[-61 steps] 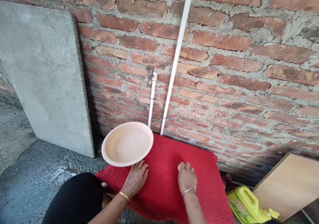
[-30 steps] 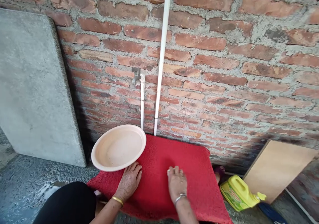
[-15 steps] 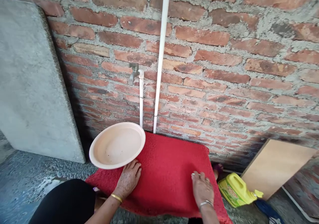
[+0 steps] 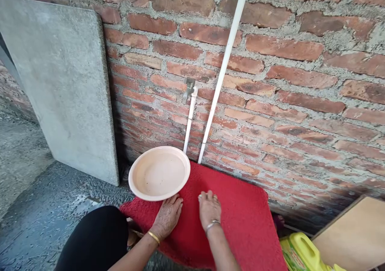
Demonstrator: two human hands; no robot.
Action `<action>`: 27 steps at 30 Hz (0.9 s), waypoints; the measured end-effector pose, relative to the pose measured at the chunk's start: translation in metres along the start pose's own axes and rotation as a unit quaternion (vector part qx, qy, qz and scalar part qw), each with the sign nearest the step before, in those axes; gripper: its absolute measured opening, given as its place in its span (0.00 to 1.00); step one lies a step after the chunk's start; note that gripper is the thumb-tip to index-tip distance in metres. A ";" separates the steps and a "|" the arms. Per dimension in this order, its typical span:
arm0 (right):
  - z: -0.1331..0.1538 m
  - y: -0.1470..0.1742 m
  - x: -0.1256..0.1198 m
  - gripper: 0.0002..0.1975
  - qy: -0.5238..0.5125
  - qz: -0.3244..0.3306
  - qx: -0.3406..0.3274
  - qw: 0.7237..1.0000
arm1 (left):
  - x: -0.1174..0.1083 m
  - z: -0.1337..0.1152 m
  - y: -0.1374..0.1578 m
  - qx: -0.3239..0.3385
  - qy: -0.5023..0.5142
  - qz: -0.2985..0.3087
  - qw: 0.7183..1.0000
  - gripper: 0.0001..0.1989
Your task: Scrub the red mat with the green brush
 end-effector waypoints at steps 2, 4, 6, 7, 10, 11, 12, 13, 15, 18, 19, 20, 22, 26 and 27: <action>0.039 -0.014 0.009 0.20 -0.011 0.006 -0.035 0.999 | 0.000 0.001 0.000 0.002 0.009 -0.006 1.000 0.16; 0.058 -0.024 0.018 0.19 -0.018 0.012 -0.052 0.998 | 0.000 0.003 0.001 0.002 0.017 -0.013 1.000 0.17; 0.058 -0.031 0.023 0.18 -0.019 0.015 -0.053 0.998 | 0.001 0.004 0.001 0.001 0.020 -0.021 1.000 0.16; 0.051 -0.034 0.024 0.19 -0.018 0.016 -0.048 0.999 | 0.002 0.004 0.002 0.002 0.018 -0.023 1.000 0.16; 0.006 -0.040 0.019 0.20 -0.005 0.012 -0.013 1.000 | 0.006 0.004 0.003 0.005 0.002 -0.023 1.000 0.15; -0.015 -0.040 0.015 0.20 0.002 0.011 0.005 1.000 | 0.007 0.004 0.003 0.006 -0.004 -0.023 1.000 0.15; -0.039 -0.040 0.011 0.20 0.009 0.010 0.026 1.000 | 0.008 0.004 0.003 0.007 -0.010 -0.023 1.000 0.15; -0.064 -0.039 0.006 0.21 0.017 0.010 0.049 0.999 | 0.009 0.004 0.004 0.007 -0.015 -0.023 1.000 0.15; -0.117 -0.033 -0.004 0.22 0.032 0.009 0.098 0.995 | 0.010 0.005 0.004 0.009 -0.021 -0.027 0.999 0.15; -0.194 -0.014 -0.017 0.24 0.049 0.012 0.169 0.984 | 0.010 0.004 0.005 0.012 -0.030 -0.037 0.999 0.15; -0.216 -0.005 -0.021 0.24 0.053 0.014 0.190 0.980 | 0.010 0.004 0.005 0.014 -0.034 -0.039 0.999 0.15; -0.236 0.004 -0.024 0.24 0.056 0.016 0.209 0.976 | 0.009 0.003 0.005 0.016 -0.039 -0.041 0.998 0.15; -0.268 0.021 -0.031 0.24 0.060 0.020 0.241 0.969 | 0.009 0.002 0.004 0.019 -0.050 -0.040 0.998 0.15; -0.289 0.040 -0.042 0.26 0.063 0.018 0.270 0.961 | 0.004 -0.002 0.002 0.018 -0.056 -0.028 0.998 0.14; -0.283 0.039 -0.043 0.26 0.062 0.016 0.266 0.962 | 0.003 -0.002 0.002 0.017 -0.054 -0.025 0.998 0.14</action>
Point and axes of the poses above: each hand's wrist, its own y-axis away from the middle knuckle, its own x-axis out of the palm, z = x × y, the point moved 10 cm from there along -y, towards the middle knuckle, and after that the axes turned 12 degrees about -y, right-handed, at the moved point
